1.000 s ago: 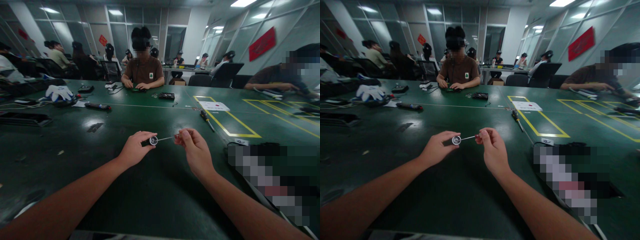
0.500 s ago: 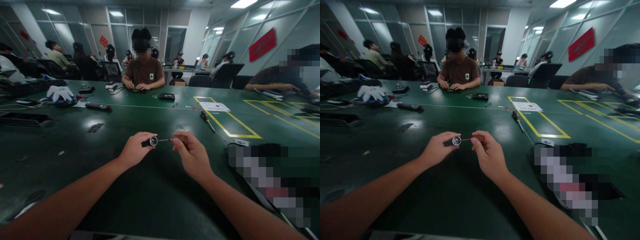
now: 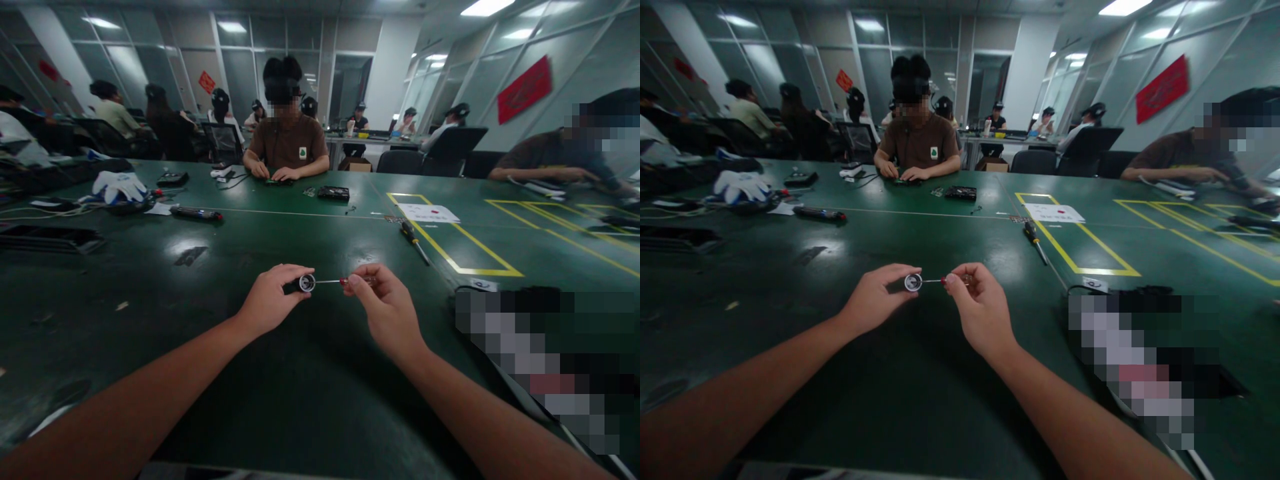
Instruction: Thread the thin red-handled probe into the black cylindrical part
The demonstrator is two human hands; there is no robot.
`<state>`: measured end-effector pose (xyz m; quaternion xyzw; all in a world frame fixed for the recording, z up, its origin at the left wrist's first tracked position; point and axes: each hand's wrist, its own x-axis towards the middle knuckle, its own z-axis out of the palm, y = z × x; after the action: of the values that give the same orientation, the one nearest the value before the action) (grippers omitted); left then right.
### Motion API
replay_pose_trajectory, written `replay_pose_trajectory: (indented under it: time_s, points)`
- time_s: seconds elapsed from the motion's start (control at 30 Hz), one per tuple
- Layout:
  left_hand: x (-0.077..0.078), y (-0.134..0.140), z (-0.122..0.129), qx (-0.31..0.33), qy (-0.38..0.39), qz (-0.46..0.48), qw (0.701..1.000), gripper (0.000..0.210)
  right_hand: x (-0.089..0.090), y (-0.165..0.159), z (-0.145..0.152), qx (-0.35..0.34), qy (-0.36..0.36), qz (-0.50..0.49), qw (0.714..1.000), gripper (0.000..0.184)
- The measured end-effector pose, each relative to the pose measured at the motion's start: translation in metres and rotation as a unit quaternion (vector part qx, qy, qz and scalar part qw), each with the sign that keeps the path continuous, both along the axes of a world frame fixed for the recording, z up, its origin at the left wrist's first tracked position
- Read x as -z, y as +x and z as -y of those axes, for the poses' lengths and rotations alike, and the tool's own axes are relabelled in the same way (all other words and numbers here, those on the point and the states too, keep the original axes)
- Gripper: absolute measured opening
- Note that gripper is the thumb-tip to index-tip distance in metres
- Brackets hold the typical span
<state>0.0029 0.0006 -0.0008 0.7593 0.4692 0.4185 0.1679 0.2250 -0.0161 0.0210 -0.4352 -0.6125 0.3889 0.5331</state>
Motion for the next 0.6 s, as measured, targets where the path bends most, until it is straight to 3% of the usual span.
replay_pose_trajectory:
  time_s: [0.13,0.23,0.3,0.43,0.5,0.6]
  points:
    - [0.002,-0.001,-0.003,-0.002,0.0,0.012,1.0,0.043,-0.001,-0.001,-0.001,-0.002,-0.006,0.024,1.0,0.024]
    - [0.003,-0.002,-0.004,0.004,-0.002,0.027,1.0,0.041,0.001,-0.002,-0.004,-0.009,-0.026,-0.013,1.0,0.029]
    - [0.003,-0.002,-0.004,0.004,-0.004,0.033,0.999,0.041,0.003,-0.003,-0.008,-0.03,-0.089,-0.092,0.991,0.031]
    - [0.002,-0.003,-0.004,0.003,-0.001,0.017,1.0,0.044,0.002,-0.002,-0.011,-0.12,-0.231,-0.242,0.935,0.035]
    - [0.002,-0.003,-0.004,0.004,-0.001,0.012,1.0,0.044,0.002,-0.002,-0.01,-0.111,-0.207,-0.243,0.941,0.032]
    - [0.003,-0.003,-0.004,-0.002,-0.001,0.013,1.0,0.044,0.002,-0.002,-0.008,-0.042,-0.102,-0.175,0.978,0.029]
